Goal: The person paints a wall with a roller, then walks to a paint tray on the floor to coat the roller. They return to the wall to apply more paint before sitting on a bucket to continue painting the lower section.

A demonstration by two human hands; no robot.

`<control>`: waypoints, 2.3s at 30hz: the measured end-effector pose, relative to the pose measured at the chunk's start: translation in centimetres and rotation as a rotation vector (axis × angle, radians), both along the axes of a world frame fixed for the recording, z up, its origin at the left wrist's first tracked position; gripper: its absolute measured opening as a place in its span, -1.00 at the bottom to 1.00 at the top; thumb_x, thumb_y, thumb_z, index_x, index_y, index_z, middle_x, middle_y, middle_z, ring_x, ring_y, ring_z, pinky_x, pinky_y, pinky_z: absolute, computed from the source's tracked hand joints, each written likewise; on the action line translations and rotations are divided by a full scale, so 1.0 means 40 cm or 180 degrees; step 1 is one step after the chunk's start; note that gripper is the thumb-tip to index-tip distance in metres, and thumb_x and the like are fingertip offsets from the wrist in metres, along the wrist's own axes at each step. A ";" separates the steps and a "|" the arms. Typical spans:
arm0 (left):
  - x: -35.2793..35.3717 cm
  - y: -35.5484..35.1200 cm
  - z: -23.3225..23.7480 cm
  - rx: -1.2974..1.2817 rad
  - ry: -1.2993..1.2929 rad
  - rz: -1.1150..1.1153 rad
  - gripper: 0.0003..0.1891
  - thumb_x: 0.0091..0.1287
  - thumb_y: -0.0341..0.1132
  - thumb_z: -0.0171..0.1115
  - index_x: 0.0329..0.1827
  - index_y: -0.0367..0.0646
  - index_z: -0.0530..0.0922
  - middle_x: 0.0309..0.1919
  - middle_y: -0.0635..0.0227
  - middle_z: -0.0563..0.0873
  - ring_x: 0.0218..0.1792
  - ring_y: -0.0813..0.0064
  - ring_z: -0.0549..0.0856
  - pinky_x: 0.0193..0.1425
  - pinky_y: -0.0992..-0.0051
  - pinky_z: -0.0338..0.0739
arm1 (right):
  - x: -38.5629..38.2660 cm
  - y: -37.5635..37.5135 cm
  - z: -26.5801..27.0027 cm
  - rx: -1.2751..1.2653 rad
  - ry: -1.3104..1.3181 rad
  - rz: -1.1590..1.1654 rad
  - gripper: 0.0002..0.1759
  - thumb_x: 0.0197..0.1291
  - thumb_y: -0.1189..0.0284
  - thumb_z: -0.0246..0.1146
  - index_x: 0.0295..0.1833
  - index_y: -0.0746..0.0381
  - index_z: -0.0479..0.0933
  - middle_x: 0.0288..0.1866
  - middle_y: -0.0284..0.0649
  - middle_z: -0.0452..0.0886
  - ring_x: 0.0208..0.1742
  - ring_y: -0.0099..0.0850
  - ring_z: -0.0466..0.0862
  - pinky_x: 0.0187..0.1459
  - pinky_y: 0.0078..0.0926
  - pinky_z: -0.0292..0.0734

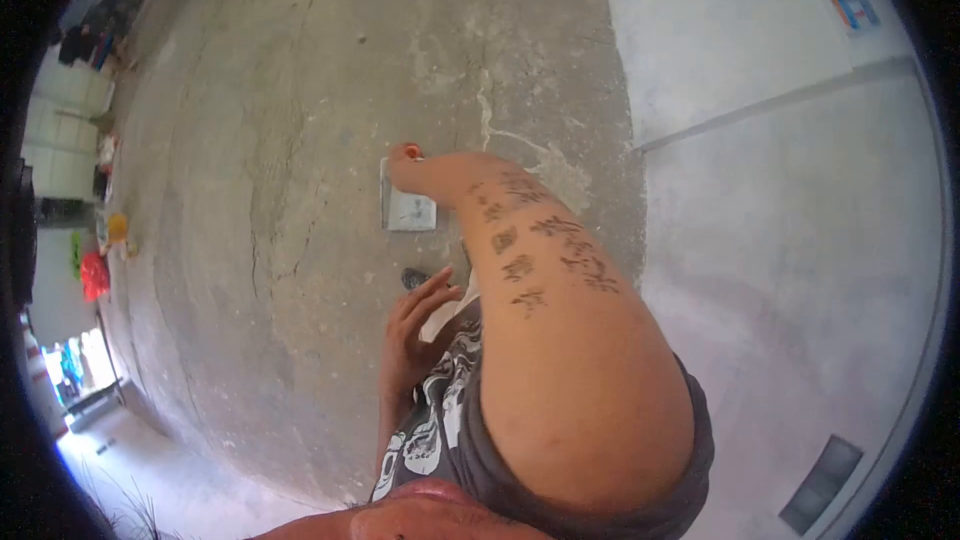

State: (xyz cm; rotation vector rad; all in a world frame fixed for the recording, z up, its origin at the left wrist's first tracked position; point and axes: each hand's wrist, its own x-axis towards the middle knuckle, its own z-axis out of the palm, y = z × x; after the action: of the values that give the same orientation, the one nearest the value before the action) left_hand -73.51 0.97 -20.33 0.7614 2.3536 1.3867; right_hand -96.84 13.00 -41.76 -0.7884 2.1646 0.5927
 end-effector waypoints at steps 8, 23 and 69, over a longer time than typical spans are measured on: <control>0.195 -0.219 -0.395 -0.0035 -0.1161 0.1917 -0.69 0.33 -0.32 0.27 0.11 -0.18 0.57 0.04 0.17 0.68 -0.02 0.23 0.69 0.09 0.36 0.55 | 0.141 0.068 -0.423 -0.1241 0.0654 -0.1676 -0.72 0.14 0.34 0.18 -0.20 0.26 0.70 -0.17 -0.08 0.73 -0.20 -0.13 0.74 -0.22 -0.19 0.65; 0.542 -0.248 -0.794 0.1489 -0.4531 0.4210 -0.72 0.49 -0.15 0.06 0.04 -0.19 0.49 -0.11 0.28 0.67 -0.53 0.53 0.67 -0.51 0.62 0.50 | 0.332 -0.195 -0.952 -0.1666 -0.0047 -0.4028 -0.56 0.27 0.26 0.07 -0.29 0.52 0.52 -0.62 0.06 0.60 -0.63 -0.16 0.64 -0.46 -0.22 0.59; 0.539 -0.307 -0.824 0.2274 -0.4669 0.4881 -0.78 0.47 -0.20 0.05 -0.04 -0.17 0.48 -0.27 0.26 0.71 -0.77 0.55 0.53 -0.73 0.63 0.39 | 0.439 -0.664 -1.031 -0.2116 0.0316 -0.5417 -0.59 0.32 0.40 0.07 0.07 0.57 0.34 -0.08 0.29 0.58 -0.22 0.13 0.68 -0.23 -0.10 0.63</control>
State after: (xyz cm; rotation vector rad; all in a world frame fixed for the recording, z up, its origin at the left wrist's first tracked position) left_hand -51.97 -11.30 -53.31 -1.7868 0.8290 1.9729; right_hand -79.27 -13.56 -83.00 0.9088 2.2187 -0.9777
